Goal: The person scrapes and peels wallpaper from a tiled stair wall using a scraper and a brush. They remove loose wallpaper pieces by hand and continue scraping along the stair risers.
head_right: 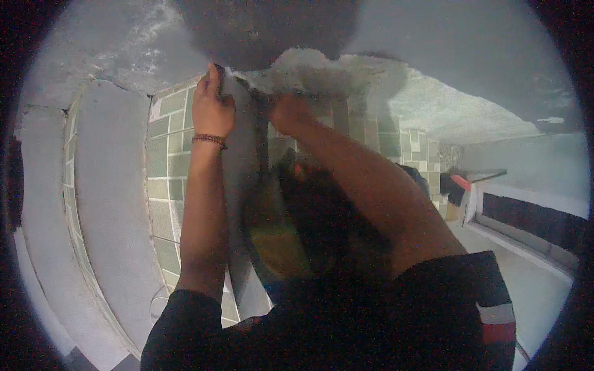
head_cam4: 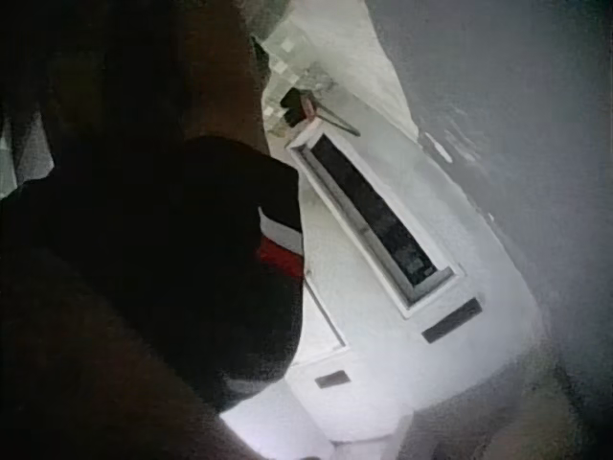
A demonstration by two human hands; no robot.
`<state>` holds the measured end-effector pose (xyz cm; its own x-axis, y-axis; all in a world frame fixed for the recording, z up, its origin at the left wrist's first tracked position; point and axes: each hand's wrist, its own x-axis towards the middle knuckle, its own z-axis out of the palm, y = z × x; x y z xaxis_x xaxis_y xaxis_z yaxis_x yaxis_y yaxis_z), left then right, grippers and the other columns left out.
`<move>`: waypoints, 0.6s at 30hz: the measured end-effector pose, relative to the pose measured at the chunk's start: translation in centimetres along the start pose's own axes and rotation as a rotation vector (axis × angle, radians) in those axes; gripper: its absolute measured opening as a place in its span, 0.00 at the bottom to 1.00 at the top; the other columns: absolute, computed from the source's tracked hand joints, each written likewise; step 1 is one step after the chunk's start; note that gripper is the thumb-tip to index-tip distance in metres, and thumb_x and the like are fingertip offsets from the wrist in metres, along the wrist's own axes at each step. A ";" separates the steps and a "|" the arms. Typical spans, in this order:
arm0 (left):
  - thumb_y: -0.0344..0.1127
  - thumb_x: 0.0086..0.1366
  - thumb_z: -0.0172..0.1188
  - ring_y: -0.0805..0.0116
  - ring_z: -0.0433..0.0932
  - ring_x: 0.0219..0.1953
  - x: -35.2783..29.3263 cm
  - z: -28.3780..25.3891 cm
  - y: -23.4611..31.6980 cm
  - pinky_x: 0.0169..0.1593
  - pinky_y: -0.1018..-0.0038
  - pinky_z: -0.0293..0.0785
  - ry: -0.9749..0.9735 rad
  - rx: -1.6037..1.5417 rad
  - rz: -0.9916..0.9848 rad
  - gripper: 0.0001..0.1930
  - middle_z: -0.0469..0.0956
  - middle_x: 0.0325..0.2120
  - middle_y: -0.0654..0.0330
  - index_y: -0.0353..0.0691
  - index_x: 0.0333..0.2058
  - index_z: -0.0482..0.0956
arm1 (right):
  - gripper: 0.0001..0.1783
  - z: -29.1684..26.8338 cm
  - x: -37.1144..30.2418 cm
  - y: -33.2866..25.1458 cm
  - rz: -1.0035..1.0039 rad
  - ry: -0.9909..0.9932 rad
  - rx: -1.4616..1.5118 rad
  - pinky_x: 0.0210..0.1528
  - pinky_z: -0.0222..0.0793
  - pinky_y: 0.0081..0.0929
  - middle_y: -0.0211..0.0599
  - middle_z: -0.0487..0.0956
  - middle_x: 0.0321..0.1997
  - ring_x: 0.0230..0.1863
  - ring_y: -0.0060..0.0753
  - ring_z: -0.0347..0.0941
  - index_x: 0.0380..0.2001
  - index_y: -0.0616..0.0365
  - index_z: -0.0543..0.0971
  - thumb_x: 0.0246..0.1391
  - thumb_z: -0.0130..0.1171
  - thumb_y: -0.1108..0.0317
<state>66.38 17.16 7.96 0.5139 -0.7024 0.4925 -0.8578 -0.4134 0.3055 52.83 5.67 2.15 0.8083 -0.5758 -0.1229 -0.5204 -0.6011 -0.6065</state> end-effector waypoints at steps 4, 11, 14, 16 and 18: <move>0.24 0.48 0.60 0.44 0.74 0.53 0.3 0.0 0.0 0.56 0.60 0.72 0.016 0.016 -0.002 0.38 0.73 0.53 0.41 0.34 0.63 0.66 | 0.18 0.9 -0.3 1.0 -0.130 0.072 -0.054 0.50 0.73 0.49 0.55 0.81 0.40 0.42 0.61 0.77 0.45 0.55 0.82 0.62 0.45 0.61; 0.24 0.47 0.61 0.44 0.74 0.53 0.3 -0.3 0.4 0.56 0.61 0.72 0.025 -0.004 0.011 0.38 0.73 0.53 0.41 0.32 0.62 0.66 | 0.20 3.1 1.4 3.6 -0.079 0.043 -0.061 0.48 0.73 0.48 0.55 0.81 0.39 0.42 0.60 0.77 0.47 0.56 0.81 0.64 0.44 0.58; 0.26 0.47 0.62 0.45 0.75 0.52 0.2 -0.4 0.4 0.56 0.61 0.73 -0.004 0.055 -0.029 0.39 0.73 0.53 0.43 0.32 0.62 0.66 | 0.21 2.7 1.5 3.4 -0.016 0.019 -0.032 0.45 0.73 0.46 0.53 0.81 0.39 0.42 0.56 0.77 0.48 0.54 0.81 0.64 0.45 0.55; 0.27 0.47 0.63 0.46 0.74 0.53 0.4 -0.4 0.3 0.56 0.62 0.72 -0.002 0.030 -0.013 0.40 0.74 0.53 0.44 0.32 0.63 0.65 | 0.20 0.9 0.8 3.1 0.004 -0.022 -0.003 0.44 0.72 0.44 0.50 0.82 0.39 0.40 0.51 0.78 0.49 0.52 0.80 0.64 0.47 0.54; 0.27 0.47 0.64 0.47 0.74 0.53 0.3 -0.3 0.3 0.57 0.63 0.72 -0.015 0.023 -0.029 0.40 0.73 0.53 0.45 0.33 0.63 0.65 | 0.20 -2.9 -0.5 3.5 0.057 -0.064 0.073 0.40 0.72 0.40 0.45 0.82 0.38 0.36 0.42 0.77 0.52 0.51 0.79 0.63 0.50 0.54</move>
<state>66.28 17.02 8.48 0.5382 -0.6988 0.4711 -0.8428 -0.4469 0.3000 49.81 2.28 2.34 0.7951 -0.5697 -0.2078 -0.5465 -0.5247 -0.6527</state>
